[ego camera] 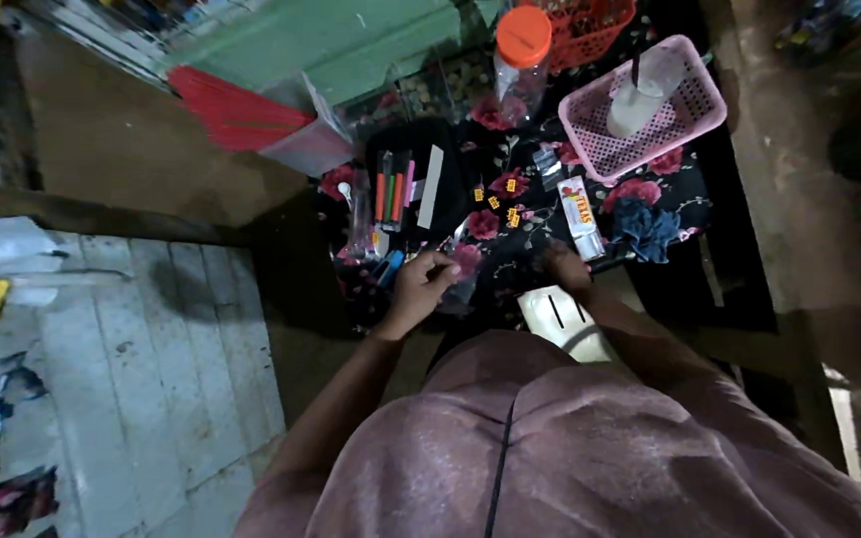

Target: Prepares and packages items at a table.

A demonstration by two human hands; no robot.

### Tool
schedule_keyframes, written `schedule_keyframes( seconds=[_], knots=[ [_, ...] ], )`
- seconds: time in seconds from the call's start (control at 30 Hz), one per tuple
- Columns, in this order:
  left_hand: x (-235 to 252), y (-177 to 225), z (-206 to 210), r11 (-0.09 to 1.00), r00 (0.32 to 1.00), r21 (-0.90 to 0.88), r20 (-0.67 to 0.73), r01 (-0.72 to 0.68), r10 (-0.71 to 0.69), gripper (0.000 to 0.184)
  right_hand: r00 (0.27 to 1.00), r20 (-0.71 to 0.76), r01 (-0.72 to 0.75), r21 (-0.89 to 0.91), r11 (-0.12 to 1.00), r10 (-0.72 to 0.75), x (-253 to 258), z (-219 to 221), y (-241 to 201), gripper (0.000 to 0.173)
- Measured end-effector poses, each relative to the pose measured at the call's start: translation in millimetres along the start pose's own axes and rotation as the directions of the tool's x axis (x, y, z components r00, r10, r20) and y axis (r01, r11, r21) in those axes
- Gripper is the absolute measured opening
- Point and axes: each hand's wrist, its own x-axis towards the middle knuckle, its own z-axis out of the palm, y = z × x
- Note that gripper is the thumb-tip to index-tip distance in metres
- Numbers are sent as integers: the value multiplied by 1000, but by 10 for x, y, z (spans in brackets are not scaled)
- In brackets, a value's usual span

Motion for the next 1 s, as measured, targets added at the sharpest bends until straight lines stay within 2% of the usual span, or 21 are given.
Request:
schedule_keyframes(
  seconds=[0.07, 0.17, 0.23, 0.3, 0.37, 0.43, 0.5, 0.53, 0.63, 0.83, 1.0],
  knots=[
    [17, 59, -14, 1000, 1000, -9, 9, 7, -7, 14, 998, -55, 34, 10, 999, -33, 111, -308, 17, 28],
    [34, 96, -4, 999, 999, -28, 11, -32, 33, 13, 980, -119, -164, -45, 985, 158, 313, -738, -92, 38],
    [54, 107, 3, 997, 998, -41, 16, -59, 60, 13, 964, -185, -194, 8, 981, 192, 367, -959, -306, 49],
    [75, 106, 15, 997, 997, -36, 35, -74, 75, 13, 962, -258, -61, 120, 991, 90, 235, -1126, -725, 39],
    [95, 93, 38, 995, 993, -27, 55, -99, 101, 14, 965, -248, 163, 341, 926, -78, -25, -1210, -1175, 31],
    [97, 66, 44, 992, 988, -18, 85, -126, 128, 17, 960, -176, 279, 505, 817, -219, -272, -1188, -1541, 38],
    [82, 12, 42, 986, 979, -14, 118, -168, 168, 17, 953, -130, 300, 523, 798, -273, -417, -1104, -1771, 40],
    [74, -2, 38, 983, 972, -12, 146, -182, 182, 16, 959, -134, 284, 522, 804, -251, -461, -1063, -1842, 34],
    [36, -55, -18, 975, 949, -30, 227, -219, 220, 14, 949, -266, 283, 481, 830, -170, -545, -921, -1983, 11],
    [126, -206, -131, 954, 889, -105, 345, -281, 300, 15, 938, -341, 200, 362, 910, -71, -660, -760, -2188, 18],
    [322, -329, -266, 907, 824, -182, 379, -379, 421, 16, 919, -394, 162, 365, 917, -5, -621, -752, -2387, 10]
  ],
)
